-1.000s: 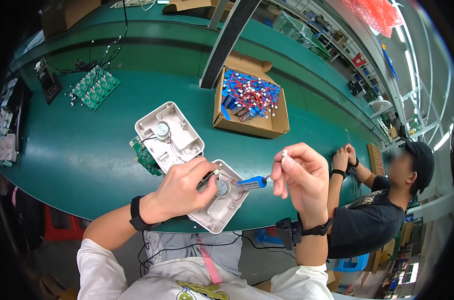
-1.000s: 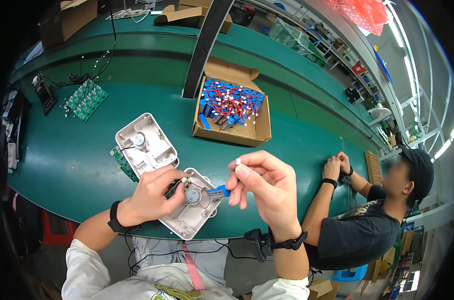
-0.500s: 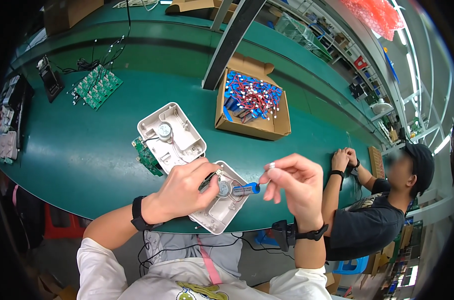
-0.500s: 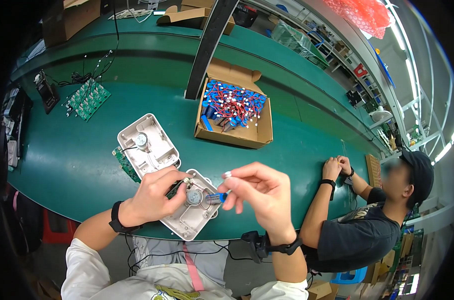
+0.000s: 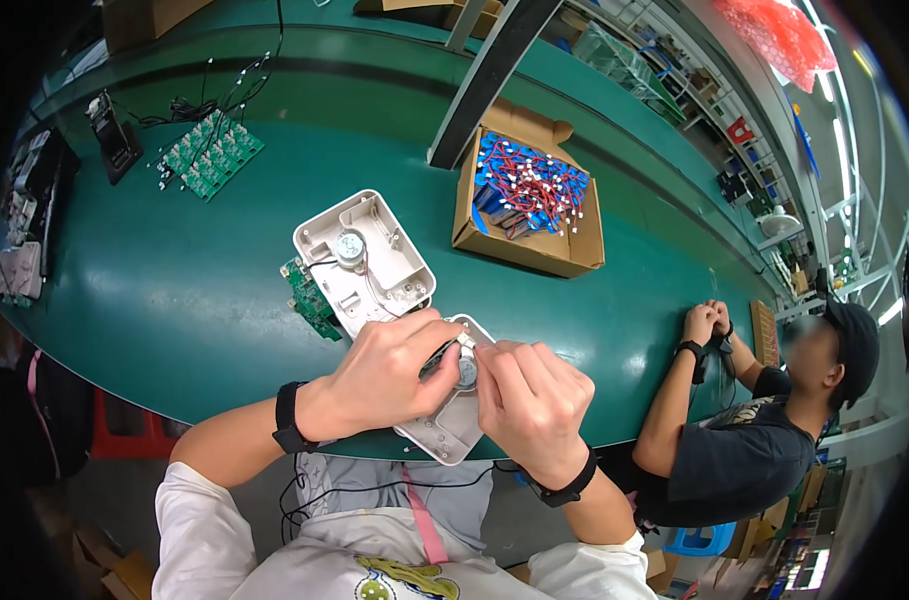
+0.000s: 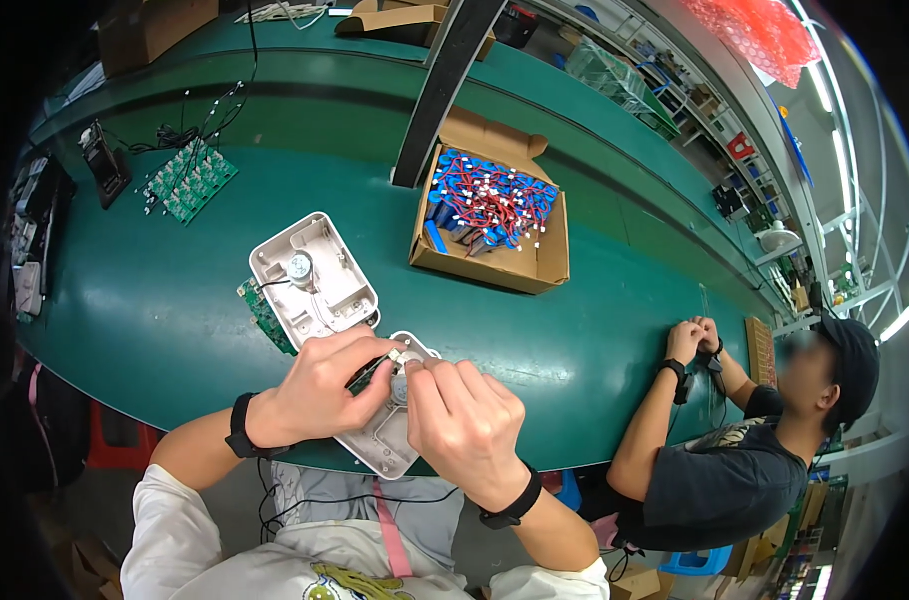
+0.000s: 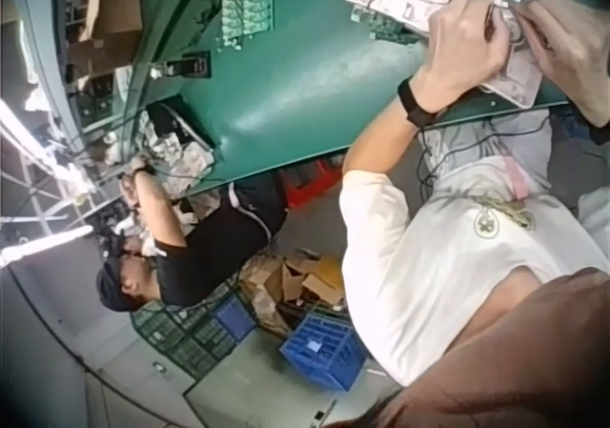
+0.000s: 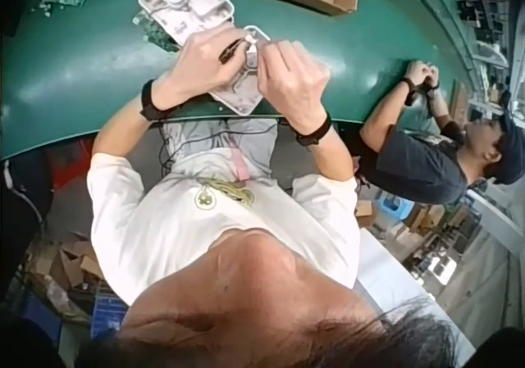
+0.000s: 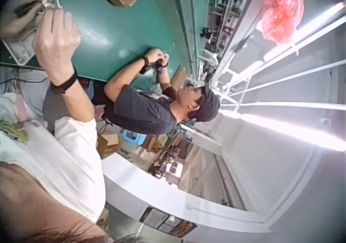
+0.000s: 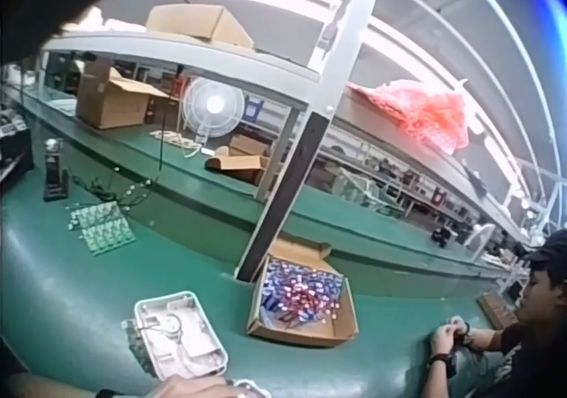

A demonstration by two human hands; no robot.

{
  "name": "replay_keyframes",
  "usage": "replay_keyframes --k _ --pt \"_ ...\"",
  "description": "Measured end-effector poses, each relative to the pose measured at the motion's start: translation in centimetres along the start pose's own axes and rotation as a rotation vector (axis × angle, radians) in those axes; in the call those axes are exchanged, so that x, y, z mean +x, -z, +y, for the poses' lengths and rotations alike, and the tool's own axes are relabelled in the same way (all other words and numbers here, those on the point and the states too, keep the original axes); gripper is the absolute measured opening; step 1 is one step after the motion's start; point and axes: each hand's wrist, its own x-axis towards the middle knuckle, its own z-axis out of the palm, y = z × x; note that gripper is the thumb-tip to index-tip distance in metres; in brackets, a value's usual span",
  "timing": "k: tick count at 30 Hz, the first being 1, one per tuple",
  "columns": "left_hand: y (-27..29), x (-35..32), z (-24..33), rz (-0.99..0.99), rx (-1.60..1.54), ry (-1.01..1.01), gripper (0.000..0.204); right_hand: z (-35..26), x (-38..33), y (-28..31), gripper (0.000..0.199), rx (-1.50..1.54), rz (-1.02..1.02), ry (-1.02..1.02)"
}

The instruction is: The person retrieves a circuit board from a shelf, picks up a bundle of wires, and plugs individual wires into the board. After setting the board aside, they place two plastic housings on the table and install a circuit board, a battery, and a motor into one housing.

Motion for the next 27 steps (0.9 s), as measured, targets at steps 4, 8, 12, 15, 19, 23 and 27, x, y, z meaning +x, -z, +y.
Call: replay_keyframes --k 4,8,12,15,19,23,27 --pt "0.5 0.0 0.2 -0.013 0.012 0.002 0.024 -0.4 0.1 -0.1 0.019 -0.031 -0.012 0.039" --pt "0.6 -0.2 0.4 -0.042 0.061 -0.004 0.025 -0.5 -0.2 -0.2 0.020 -0.012 -0.010 0.062" --pt "0.3 -0.2 0.3 -0.015 0.043 -0.029 0.026 -0.3 -0.3 -0.5 0.022 0.048 0.003 0.043" --pt "0.6 0.0 0.4 -0.049 0.103 -0.059 0.023 -0.4 -0.2 -0.7 0.022 0.069 0.007 0.025" --pt "0.3 -0.2 0.5 0.002 0.148 -0.098 0.029 -0.6 -0.1 -0.7 0.022 0.050 -0.011 0.019" --pt "0.5 -0.4 0.8 -0.019 0.212 -0.132 0.031 -1.0 0.2 -0.3 0.021 0.023 -0.048 0.026" --pt "0.5 -0.6 0.5 -0.038 0.208 -0.138 0.032 -1.1 0.3 -0.5 0.021 0.052 -0.051 0.037"
